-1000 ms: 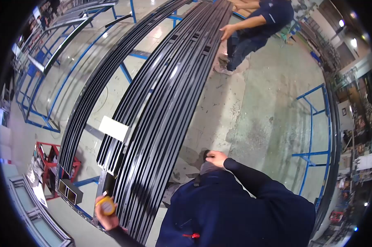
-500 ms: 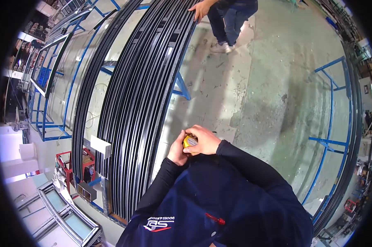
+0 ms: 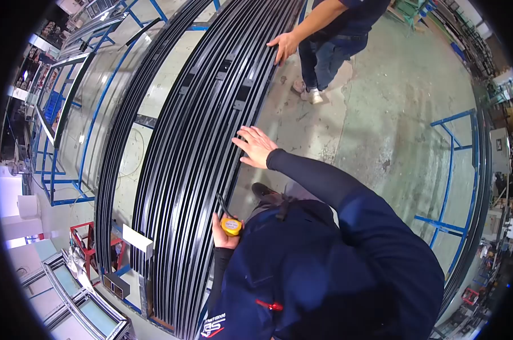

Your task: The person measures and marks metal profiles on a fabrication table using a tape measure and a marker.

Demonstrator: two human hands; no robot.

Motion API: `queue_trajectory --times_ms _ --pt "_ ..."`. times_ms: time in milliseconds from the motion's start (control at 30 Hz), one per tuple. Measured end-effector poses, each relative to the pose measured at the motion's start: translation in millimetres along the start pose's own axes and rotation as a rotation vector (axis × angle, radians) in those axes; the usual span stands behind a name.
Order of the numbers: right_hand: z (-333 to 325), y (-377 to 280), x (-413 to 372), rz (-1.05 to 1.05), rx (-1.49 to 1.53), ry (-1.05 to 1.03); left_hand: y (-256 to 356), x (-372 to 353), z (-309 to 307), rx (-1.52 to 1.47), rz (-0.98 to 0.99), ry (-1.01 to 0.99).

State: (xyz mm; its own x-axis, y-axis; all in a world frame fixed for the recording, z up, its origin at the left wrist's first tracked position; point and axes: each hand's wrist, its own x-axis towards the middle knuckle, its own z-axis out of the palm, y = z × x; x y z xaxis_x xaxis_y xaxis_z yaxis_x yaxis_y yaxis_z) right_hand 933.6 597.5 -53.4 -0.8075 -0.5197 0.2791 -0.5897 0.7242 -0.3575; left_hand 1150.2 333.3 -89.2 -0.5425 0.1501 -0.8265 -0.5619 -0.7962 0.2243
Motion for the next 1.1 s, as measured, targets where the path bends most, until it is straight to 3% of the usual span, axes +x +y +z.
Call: queue_trajectory --times_ms 33,67,167,200,267,367,500,567,633,700,800,867,1000,1100 --pt "4 17 11 -0.053 -0.054 0.002 0 5 -9 -0.002 -0.001 -0.008" --pt "2 30 23 -0.122 -0.11 -0.073 0 0 1 -0.031 0.018 0.147" --pt "-2 62 54 -0.323 -0.023 -0.186 -8 1 21 -0.115 0.144 0.349" --pt "-3 69 62 -0.367 0.019 -0.19 -8 3 27 -0.127 0.161 0.371" --pt "-2 78 69 -0.421 0.022 -0.213 -10 31 -20 -0.133 0.139 0.31" --pt "0 93 60 -0.461 0.016 -0.072 -19 44 -30 -0.194 0.211 0.4" --pt "-9 124 60 -0.367 0.072 -0.123 -26 70 -52 -0.263 0.263 0.504" --pt "-4 132 67 -0.408 0.029 -0.137 -20 88 -84 -0.233 0.11 0.499" --pt "-7 139 69 -0.453 0.049 -0.05 -20 67 -11 -0.328 0.234 0.6" --pt "4 142 71 -0.464 0.055 0.008 -22 83 -62 -0.234 0.196 0.557" --pt "8 151 79 -0.547 -0.027 -0.029 -23 76 -62 -0.234 0.204 0.533" --pt "5 151 82 -0.592 -0.057 -0.053 -24 75 -45 -0.281 0.245 0.588" --pt "-7 154 87 -0.607 0.059 -0.167 -33 56 20 -0.242 0.513 0.706" --pt "8 153 87 -0.604 0.082 -0.11 -37 57 24 -0.213 0.559 0.751"
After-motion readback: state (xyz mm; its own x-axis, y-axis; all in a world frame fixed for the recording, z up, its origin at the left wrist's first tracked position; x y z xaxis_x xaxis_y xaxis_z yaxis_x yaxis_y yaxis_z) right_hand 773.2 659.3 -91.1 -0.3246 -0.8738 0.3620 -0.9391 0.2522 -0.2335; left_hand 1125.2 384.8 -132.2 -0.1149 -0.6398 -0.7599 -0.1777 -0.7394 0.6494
